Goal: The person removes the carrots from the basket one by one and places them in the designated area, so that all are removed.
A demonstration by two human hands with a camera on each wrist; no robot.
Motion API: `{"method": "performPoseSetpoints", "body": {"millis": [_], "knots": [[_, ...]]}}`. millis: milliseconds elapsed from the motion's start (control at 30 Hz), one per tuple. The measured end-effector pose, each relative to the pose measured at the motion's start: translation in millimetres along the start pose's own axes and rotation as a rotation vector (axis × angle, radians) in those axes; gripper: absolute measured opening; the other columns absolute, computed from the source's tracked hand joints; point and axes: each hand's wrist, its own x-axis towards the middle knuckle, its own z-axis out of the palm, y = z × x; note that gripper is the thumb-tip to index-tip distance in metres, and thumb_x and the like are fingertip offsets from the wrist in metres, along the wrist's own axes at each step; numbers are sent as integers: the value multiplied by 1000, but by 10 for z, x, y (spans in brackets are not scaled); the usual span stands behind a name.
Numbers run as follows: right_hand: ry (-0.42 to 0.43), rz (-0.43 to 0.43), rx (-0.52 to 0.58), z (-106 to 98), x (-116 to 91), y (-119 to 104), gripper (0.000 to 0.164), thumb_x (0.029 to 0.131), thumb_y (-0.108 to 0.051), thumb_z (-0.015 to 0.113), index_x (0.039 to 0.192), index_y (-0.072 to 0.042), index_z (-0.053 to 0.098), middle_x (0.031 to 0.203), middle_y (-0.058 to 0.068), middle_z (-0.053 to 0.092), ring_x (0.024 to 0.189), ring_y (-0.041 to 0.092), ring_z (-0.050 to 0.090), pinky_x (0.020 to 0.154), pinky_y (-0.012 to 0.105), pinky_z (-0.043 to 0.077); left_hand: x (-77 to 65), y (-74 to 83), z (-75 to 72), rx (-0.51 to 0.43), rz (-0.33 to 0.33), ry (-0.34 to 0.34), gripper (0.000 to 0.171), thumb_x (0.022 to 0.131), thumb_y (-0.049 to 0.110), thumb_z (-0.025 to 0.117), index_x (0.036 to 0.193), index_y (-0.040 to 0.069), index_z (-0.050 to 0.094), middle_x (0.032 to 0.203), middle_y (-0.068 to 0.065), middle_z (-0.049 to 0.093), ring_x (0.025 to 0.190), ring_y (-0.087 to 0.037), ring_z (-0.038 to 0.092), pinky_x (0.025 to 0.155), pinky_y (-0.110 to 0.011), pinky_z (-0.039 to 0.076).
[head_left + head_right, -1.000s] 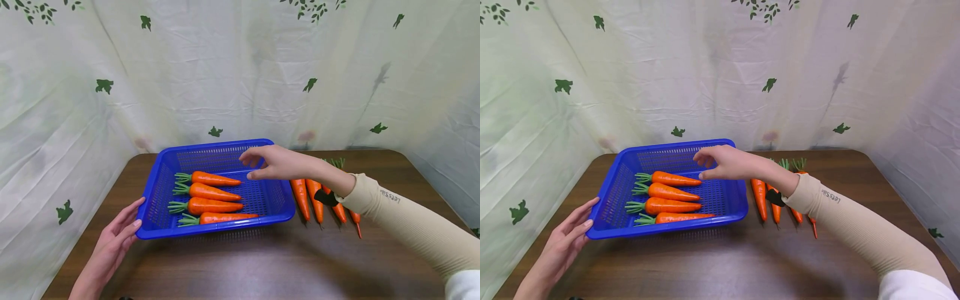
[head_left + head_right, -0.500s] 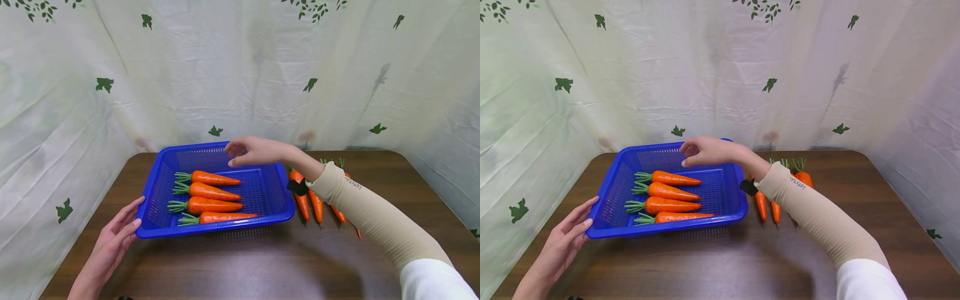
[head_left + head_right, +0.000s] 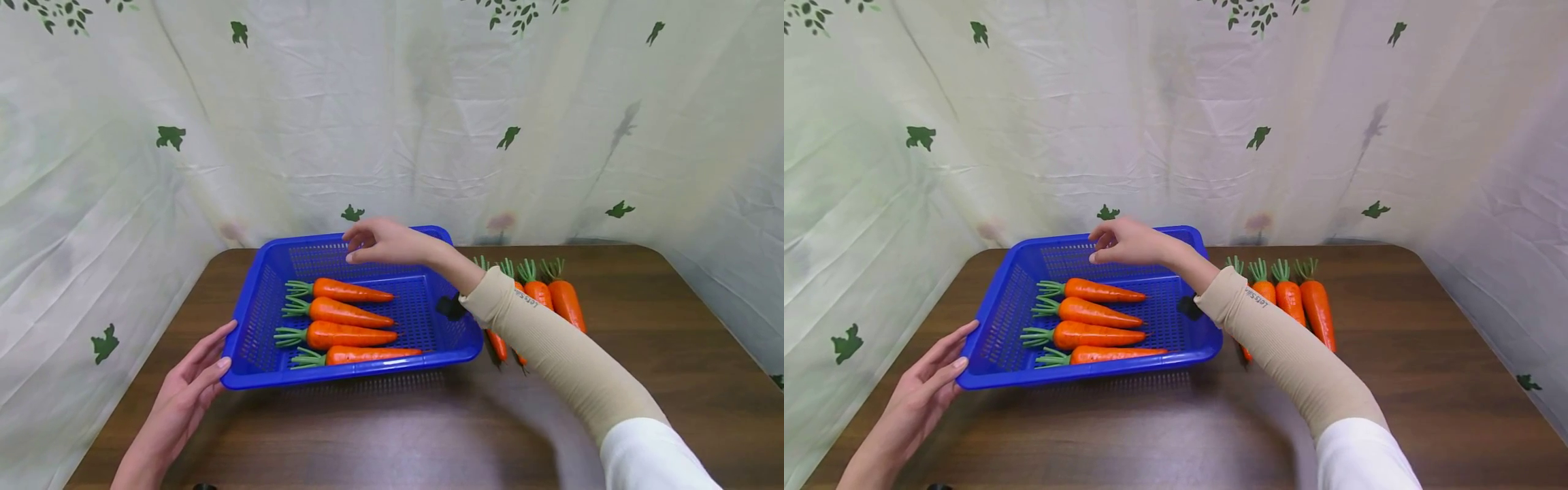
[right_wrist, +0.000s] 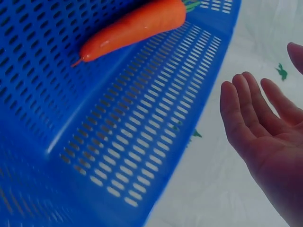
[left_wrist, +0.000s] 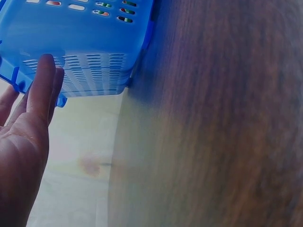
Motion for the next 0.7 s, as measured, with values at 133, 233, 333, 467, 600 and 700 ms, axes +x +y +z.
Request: {"method": "performPoseSetpoints", "body": {"millis": [133,233,333,467,600,700], "knots": [[0,-6,4,95,108,53,44,96,-18,64,134,2,54,123,14,64,113,21,60,91,27,50,-1,-6,1,-1,10,0,52,105,10,45,155,16,31,147,1,39,119,-8,57,89,-28,53],[0,2,4,169,185,84,44,96,-17,64,134,4,54,124,16,62,114,23,59,91,27,49,-2,-12,0,-5,20,-1,52,105,9,44,155,15,31,146,2,40,119,-9,57,89,-28,53],[1,15,-1,240,264,119,44,96,-17,64,134,4,54,126,17,61,115,23,59,92,27,49,-3,-17,0,-6,23,2,52,105,9,44,155,14,31,146,2,40,119,-9,57,88,-28,53],[4,50,-25,325,356,168,45,97,-20,64,135,2,53,126,14,62,114,22,59,92,27,49,-4,-20,0,-1,20,4,51,105,9,44,155,14,31,146,2,40,119,-9,57,89,-28,53],[3,68,-58,399,437,232,46,97,-22,64,136,0,54,122,9,63,111,19,60,91,25,48,-3,-14,1,6,10,6,52,105,10,45,155,15,31,147,0,39,119,-9,57,89,-28,53],[-3,60,-70,447,491,267,45,96,-22,65,136,-1,54,123,10,62,109,18,60,91,25,48,-6,-7,-2,12,1,14,52,105,11,45,155,16,31,148,0,38,119,-8,57,88,-29,53]]}}
